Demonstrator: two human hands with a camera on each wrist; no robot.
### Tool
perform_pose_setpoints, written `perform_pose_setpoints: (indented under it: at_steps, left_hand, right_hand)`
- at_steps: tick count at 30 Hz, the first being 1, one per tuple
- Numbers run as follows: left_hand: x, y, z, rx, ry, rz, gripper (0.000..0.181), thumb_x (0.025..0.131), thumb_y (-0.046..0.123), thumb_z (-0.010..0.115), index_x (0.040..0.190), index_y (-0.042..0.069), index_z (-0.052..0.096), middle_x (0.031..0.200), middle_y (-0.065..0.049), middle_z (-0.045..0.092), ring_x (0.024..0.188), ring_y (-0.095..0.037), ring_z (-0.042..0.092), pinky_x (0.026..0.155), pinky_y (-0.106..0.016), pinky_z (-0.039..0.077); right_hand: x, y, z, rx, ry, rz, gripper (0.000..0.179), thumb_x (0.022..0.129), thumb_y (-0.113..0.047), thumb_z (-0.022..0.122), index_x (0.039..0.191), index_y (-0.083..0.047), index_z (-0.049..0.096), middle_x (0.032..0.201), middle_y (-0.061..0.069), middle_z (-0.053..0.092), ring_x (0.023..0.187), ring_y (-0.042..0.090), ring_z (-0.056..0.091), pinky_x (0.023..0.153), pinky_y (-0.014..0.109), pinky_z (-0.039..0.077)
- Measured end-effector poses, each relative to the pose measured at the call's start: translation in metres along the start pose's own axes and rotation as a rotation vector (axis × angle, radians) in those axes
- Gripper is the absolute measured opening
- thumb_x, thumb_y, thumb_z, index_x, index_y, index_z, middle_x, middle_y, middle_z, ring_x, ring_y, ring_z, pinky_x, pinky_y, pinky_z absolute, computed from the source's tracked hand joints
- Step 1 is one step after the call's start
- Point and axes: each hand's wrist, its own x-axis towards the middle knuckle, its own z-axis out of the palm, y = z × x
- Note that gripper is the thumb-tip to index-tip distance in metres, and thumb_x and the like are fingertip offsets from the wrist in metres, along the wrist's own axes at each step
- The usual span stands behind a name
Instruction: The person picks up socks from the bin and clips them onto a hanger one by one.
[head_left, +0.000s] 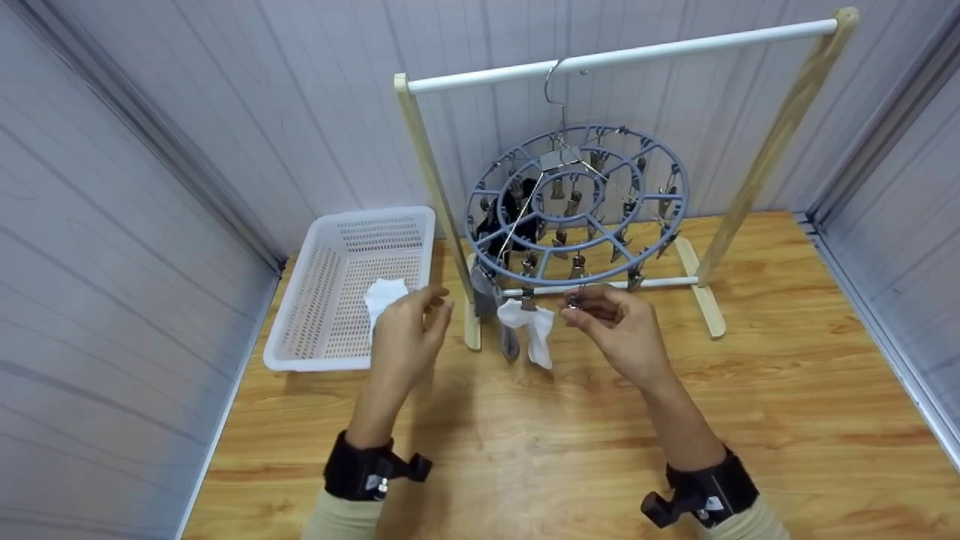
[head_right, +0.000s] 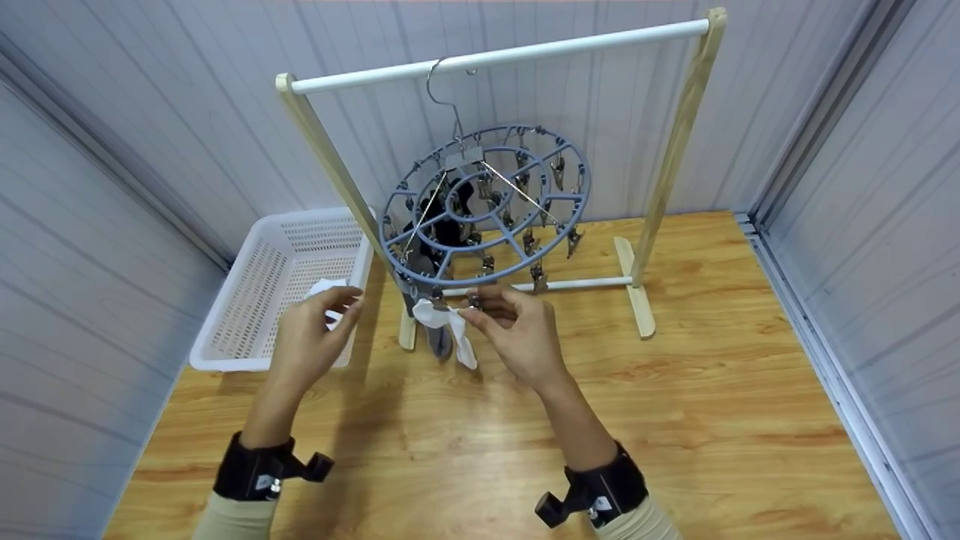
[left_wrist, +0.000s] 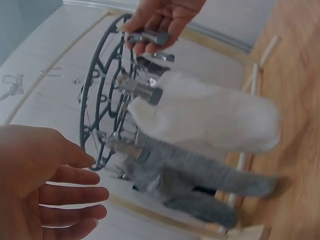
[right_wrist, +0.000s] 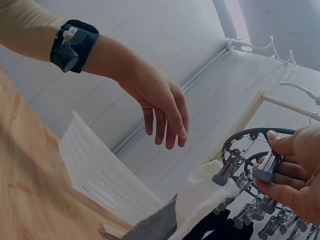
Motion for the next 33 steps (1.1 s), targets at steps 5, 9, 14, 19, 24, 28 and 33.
perform_pose_setpoints:
  at_steps: [5,9,14,19,24,28,33]
  left_hand:
    - [0.017,-0.013,-0.019,0.060,-0.037,-0.018,0.017,0.099,0.017,0.074,0.110,0.005,0.078,0.098,-0.010,0.080,0.084,-0.027,0.075,0.074,-0.045,0.060]
    - [0.028,-0.019,-0.032,0.098,-0.082,-0.047,0.019,0.101,0.019,0.072,0.111,0.004,0.078,0.099,-0.012,0.080,0.079,-0.028,0.074,0.069,-0.047,0.059]
    - [0.036,-0.022,-0.041,0.136,-0.131,-0.063,0.023,0.103,0.022,0.069,0.114,0.004,0.078,0.103,-0.013,0.080,0.086,-0.032,0.074,0.072,-0.049,0.059]
    - [0.040,-0.023,-0.043,0.154,-0.155,-0.060,0.023,0.103,0.022,0.069,0.114,0.004,0.078,0.104,-0.013,0.080,0.090,-0.032,0.075,0.075,-0.050,0.059]
    - [0.052,-0.038,-0.038,0.106,-0.211,-0.091,0.024,0.102,0.021,0.069,0.114,0.003,0.078,0.103,-0.015,0.080,0.088,-0.032,0.076,0.076,-0.051,0.061]
    - [0.064,-0.060,-0.033,0.027,-0.305,-0.166,0.025,0.103,0.021,0.067,0.114,0.002,0.078,0.105,-0.017,0.079,0.094,-0.034,0.076,0.081,-0.051,0.061]
    - [0.078,-0.089,-0.027,0.033,-0.371,-0.266,0.029,0.104,0.023,0.064,0.116,0.000,0.077,0.111,-0.021,0.076,0.102,-0.038,0.073,0.088,-0.052,0.059]
  right_hand:
    - [0.001,0.001,0.000,0.004,-0.006,-0.012,0.024,0.094,0.004,0.077,0.117,0.008,0.073,0.112,0.026,0.074,0.096,0.025,0.077,0.085,0.037,0.063]
    - [0.000,0.001,-0.001,0.006,-0.013,-0.016,0.026,0.094,0.004,0.077,0.118,0.012,0.071,0.112,0.027,0.074,0.097,0.024,0.076,0.085,0.036,0.063]
    - [0.000,0.000,-0.001,0.012,-0.004,-0.004,0.025,0.094,0.005,0.077,0.118,0.011,0.071,0.111,0.022,0.075,0.097,0.025,0.077,0.086,0.037,0.063]
    - [0.001,0.000,-0.001,0.002,0.002,0.001,0.024,0.093,0.003,0.078,0.117,0.007,0.073,0.112,0.025,0.075,0.097,0.025,0.077,0.085,0.037,0.063]
    - [0.001,-0.001,-0.001,-0.016,-0.004,-0.012,0.026,0.094,0.000,0.078,0.119,0.008,0.073,0.111,0.025,0.074,0.098,0.025,0.076,0.084,0.036,0.063]
    - [0.001,-0.001,0.000,-0.019,-0.014,-0.016,0.025,0.095,-0.002,0.078,0.118,0.007,0.073,0.109,0.023,0.075,0.098,0.027,0.076,0.085,0.036,0.063]
    - [0.002,-0.001,0.000,-0.025,-0.020,-0.013,0.024,0.096,-0.004,0.078,0.117,0.005,0.074,0.109,0.023,0.076,0.099,0.031,0.076,0.085,0.037,0.063]
